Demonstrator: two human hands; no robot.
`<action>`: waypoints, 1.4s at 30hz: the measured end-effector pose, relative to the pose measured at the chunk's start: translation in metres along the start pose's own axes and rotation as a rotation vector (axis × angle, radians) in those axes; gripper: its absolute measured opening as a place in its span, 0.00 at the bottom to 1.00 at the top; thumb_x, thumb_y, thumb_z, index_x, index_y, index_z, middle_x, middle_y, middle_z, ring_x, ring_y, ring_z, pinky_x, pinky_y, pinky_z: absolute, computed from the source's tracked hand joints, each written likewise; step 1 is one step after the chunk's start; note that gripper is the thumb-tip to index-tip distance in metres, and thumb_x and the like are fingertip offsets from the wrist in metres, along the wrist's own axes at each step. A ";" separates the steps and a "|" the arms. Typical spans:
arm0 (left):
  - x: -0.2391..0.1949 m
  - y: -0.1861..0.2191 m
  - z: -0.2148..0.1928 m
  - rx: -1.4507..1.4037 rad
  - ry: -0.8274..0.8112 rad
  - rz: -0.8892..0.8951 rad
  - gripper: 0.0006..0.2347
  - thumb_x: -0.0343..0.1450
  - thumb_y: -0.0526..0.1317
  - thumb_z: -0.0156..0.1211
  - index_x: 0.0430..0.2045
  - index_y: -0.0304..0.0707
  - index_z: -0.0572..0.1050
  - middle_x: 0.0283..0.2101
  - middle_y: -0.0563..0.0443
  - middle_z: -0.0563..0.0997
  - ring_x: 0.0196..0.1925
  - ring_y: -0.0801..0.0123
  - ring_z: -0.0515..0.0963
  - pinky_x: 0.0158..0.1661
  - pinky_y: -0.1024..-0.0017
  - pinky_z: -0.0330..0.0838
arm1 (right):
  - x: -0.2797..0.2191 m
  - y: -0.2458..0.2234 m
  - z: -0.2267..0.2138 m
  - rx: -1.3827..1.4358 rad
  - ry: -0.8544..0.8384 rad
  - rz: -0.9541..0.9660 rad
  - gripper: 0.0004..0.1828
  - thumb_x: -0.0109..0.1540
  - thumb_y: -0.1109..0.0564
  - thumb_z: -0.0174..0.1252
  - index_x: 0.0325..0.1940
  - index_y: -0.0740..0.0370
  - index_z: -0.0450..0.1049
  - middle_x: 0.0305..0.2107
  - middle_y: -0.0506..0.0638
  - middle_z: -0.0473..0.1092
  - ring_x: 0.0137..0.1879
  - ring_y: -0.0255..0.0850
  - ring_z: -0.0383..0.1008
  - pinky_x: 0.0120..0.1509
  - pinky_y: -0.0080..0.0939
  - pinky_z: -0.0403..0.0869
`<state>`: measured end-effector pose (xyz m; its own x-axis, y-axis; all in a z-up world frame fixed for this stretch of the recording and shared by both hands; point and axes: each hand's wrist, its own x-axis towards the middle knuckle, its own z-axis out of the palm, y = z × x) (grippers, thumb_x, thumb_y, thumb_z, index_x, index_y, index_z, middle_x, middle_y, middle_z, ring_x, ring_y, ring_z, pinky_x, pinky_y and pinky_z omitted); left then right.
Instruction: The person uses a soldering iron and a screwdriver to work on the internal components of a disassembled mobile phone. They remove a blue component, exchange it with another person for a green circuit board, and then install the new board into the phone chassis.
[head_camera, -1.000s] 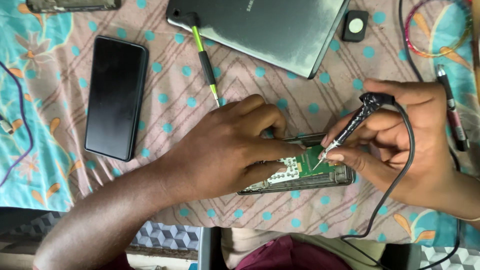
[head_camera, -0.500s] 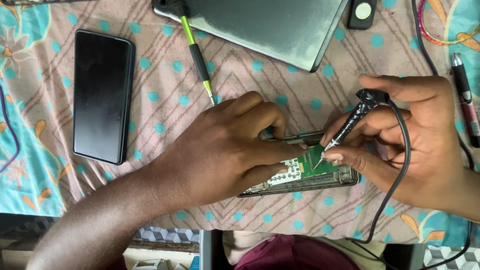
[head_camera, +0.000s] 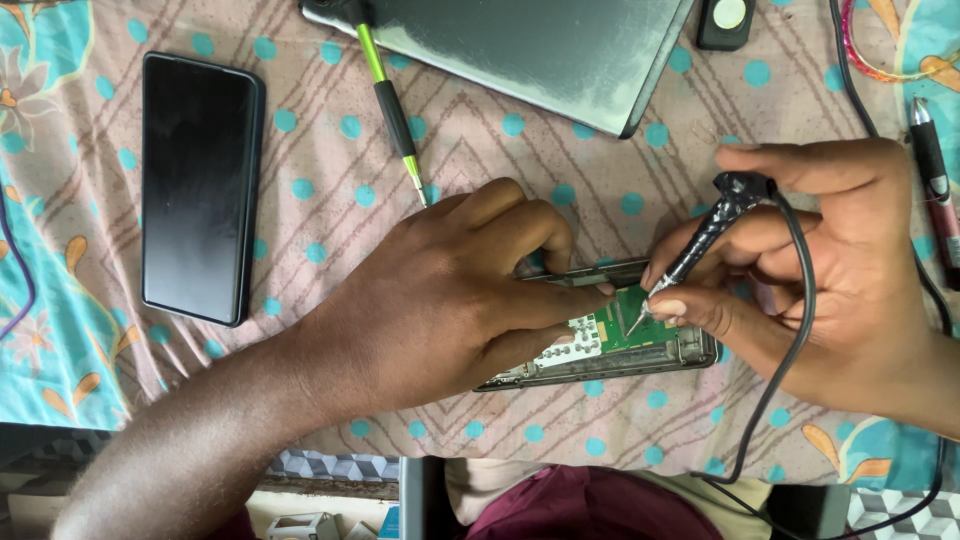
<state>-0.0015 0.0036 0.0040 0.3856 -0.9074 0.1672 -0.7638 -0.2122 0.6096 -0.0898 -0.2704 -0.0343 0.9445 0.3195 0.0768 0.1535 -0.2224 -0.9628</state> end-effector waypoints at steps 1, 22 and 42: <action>0.000 0.000 0.000 -0.001 0.001 0.000 0.11 0.68 0.42 0.71 0.44 0.51 0.84 0.41 0.54 0.73 0.47 0.70 0.75 0.45 0.71 0.77 | 0.000 0.000 -0.001 -0.013 -0.007 0.024 0.41 0.61 0.65 0.64 0.68 0.64 0.43 0.38 0.56 0.78 0.39 0.32 0.82 0.35 0.23 0.74; -0.001 0.000 0.002 0.012 0.002 -0.002 0.12 0.68 0.42 0.72 0.45 0.49 0.84 0.43 0.54 0.73 0.47 0.70 0.74 0.45 0.73 0.77 | -0.002 -0.001 0.003 -0.063 0.061 0.087 0.42 0.60 0.67 0.64 0.65 0.67 0.41 0.42 0.58 0.73 0.37 0.36 0.85 0.39 0.31 0.79; 0.001 -0.002 -0.001 -0.034 -0.010 0.002 0.11 0.67 0.42 0.73 0.43 0.49 0.84 0.44 0.54 0.74 0.50 0.69 0.76 0.47 0.70 0.77 | 0.004 -0.007 0.002 0.066 0.035 0.095 0.39 0.60 0.68 0.63 0.65 0.65 0.44 0.38 0.59 0.73 0.37 0.37 0.84 0.41 0.35 0.81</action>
<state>0.0006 0.0039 0.0040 0.3786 -0.9115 0.1608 -0.7466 -0.1981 0.6351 -0.0871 -0.2659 -0.0272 0.9636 0.2673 -0.0079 0.0443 -0.1886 -0.9811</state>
